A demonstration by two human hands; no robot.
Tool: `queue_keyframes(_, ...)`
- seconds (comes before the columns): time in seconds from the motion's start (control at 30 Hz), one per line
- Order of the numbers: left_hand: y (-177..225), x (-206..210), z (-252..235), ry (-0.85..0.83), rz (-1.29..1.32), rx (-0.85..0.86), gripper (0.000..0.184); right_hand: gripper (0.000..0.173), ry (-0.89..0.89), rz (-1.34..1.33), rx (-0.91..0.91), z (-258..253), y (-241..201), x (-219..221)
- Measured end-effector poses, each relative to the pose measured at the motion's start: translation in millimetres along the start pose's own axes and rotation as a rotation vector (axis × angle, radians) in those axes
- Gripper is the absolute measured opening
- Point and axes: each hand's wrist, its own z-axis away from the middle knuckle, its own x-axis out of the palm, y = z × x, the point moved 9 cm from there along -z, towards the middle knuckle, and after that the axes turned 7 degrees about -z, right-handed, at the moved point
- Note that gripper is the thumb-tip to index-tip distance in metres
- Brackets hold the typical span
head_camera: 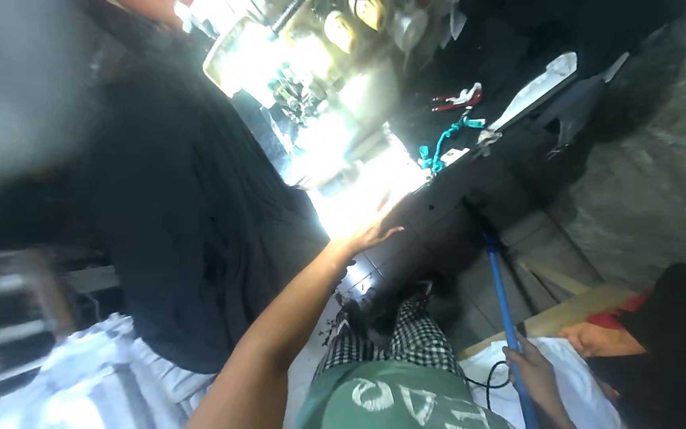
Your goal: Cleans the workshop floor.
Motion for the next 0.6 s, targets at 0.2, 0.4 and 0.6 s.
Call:
queue_keyframes(0.2, 0.2, -3.7, 0.9, 0.01, -0.01, -0.024, 0.064, 0.052, 0.003, 0.099, -0.054, 1.7, -17.2, -6.6)
queue_keyframes(0.4, -2.4, 1.2, -0.6, -0.017, -0.051, -0.028, 0.065, 0.058, 0.01, 0.732, -0.098, -8.5, -36.9, -23.6)
queue_keyframes(0.6, 6.0, -7.6, -2.1, 0.059, 0.011, 0.023, 0.066, 0.06, -0.13, 1.046, -0.108, -61.7, -34.6, 0.6)
